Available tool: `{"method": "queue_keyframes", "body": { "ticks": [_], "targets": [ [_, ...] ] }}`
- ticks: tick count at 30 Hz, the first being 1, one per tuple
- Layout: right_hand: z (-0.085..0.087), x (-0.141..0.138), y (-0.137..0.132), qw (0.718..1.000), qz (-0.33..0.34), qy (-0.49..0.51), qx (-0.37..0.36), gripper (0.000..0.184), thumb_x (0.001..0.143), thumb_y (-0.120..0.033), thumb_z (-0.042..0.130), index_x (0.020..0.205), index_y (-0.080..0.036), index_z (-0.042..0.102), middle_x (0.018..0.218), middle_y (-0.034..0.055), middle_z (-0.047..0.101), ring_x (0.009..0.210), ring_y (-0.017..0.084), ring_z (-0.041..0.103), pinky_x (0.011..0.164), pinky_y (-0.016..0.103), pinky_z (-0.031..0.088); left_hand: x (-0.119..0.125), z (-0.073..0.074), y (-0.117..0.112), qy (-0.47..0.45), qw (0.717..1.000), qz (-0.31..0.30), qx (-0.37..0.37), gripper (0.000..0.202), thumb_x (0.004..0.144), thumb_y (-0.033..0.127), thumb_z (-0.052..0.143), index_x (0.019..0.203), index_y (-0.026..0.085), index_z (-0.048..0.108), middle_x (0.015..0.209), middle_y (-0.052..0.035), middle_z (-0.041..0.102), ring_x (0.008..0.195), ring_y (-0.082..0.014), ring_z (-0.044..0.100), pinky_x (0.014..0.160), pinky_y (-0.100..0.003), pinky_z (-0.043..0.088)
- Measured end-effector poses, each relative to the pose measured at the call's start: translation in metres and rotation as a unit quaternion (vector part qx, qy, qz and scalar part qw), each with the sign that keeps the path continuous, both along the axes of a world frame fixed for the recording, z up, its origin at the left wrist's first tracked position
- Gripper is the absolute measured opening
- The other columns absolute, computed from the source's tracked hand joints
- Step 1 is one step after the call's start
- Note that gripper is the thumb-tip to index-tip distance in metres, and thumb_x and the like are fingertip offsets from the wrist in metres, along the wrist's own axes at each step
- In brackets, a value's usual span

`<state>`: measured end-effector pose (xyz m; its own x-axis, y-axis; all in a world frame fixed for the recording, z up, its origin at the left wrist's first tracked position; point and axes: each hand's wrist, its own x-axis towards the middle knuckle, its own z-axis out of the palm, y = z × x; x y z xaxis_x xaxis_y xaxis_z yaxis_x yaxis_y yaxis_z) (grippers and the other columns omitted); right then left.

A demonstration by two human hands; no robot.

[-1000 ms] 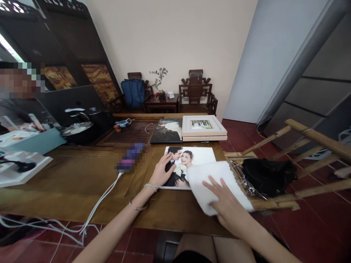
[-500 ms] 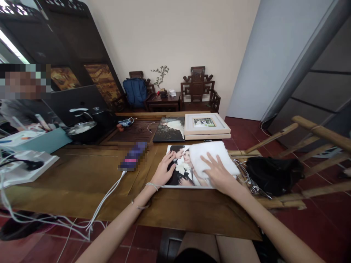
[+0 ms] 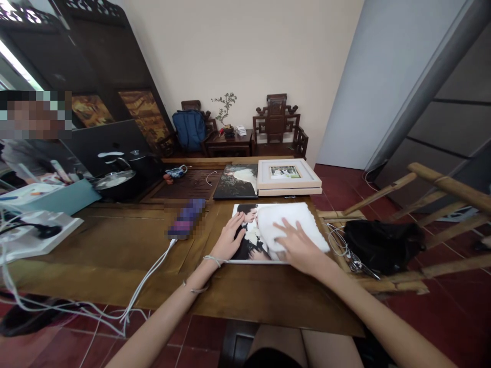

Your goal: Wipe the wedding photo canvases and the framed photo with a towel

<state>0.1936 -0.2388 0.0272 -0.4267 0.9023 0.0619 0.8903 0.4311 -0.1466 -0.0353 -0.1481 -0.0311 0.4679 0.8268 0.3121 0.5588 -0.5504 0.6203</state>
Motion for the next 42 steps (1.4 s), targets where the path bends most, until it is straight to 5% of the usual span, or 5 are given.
{"method": "queue_keyframes", "body": {
  "ticks": [4, 8, 21, 35, 42],
  "targets": [
    [0.005, 0.009, 0.059, 0.999, -0.024, 0.002, 0.026, 0.054, 0.067, 0.002, 0.037, 0.113, -0.015, 0.058, 0.137, 0.0117, 0.044, 0.132, 0.03, 0.024, 0.102, 0.06, 0.02, -0.001, -0.003, 0.002, -0.01, 1.0, -0.008, 0.005, 0.045, 0.09, 0.031, 0.04, 0.133, 0.02, 0.042, 0.143, -0.0082, 0.038, 0.135, -0.0213, 0.028, 0.11, -0.045, 0.023],
    [-0.001, 0.011, 0.067, 0.998, -0.033, -0.008, 0.048, 0.054, 0.066, 0.003, 0.036, 0.112, -0.013, 0.058, 0.137, 0.0132, 0.043, 0.133, 0.03, 0.023, 0.102, 0.06, 0.018, -0.001, -0.003, 0.003, -0.023, 1.0, -0.008, 0.007, 0.043, 0.09, 0.031, 0.039, 0.132, 0.02, 0.043, 0.141, -0.008, 0.04, 0.134, -0.0203, 0.03, 0.11, -0.044, 0.024],
    [-0.022, -0.023, -0.077, 0.998, 0.057, -0.005, -0.012, 0.023, 0.073, -0.008, 0.05, 0.08, -0.017, 0.07, 0.148, 0.0119, 0.023, 0.134, 0.042, 0.003, 0.103, 0.066, 0.002, 0.001, -0.004, 0.003, -0.054, 0.998, -0.008, 0.018, 0.041, 0.089, 0.026, 0.039, 0.129, 0.019, 0.047, 0.138, -0.008, 0.044, 0.132, -0.0198, 0.034, 0.11, -0.043, 0.025],
    [-0.002, 0.0, 0.068, 0.996, -0.059, -0.017, 0.064, 0.048, 0.07, 0.0, 0.04, 0.112, -0.016, 0.059, 0.136, 0.0131, 0.044, 0.132, 0.031, 0.023, 0.102, 0.058, 0.018, -0.001, -0.001, 0.004, -0.037, 0.999, -0.014, 0.006, 0.042, 0.091, 0.029, 0.035, 0.13, 0.017, 0.047, 0.139, -0.0081, 0.043, 0.133, -0.0188, 0.032, 0.111, -0.041, 0.024],
    [-0.022, -0.018, 0.009, 0.997, -0.027, -0.037, 0.059, 0.032, 0.075, -0.009, 0.049, 0.1, -0.017, 0.067, 0.143, 0.0139, 0.033, 0.134, 0.038, 0.012, 0.103, 0.063, 0.006, 0.001, -0.001, 0.003, -0.051, 0.999, -0.004, 0.007, 0.041, 0.091, 0.029, 0.035, 0.129, 0.018, 0.048, 0.138, -0.0077, 0.045, 0.132, -0.019, 0.033, 0.111, -0.042, 0.024]
  ]
}}
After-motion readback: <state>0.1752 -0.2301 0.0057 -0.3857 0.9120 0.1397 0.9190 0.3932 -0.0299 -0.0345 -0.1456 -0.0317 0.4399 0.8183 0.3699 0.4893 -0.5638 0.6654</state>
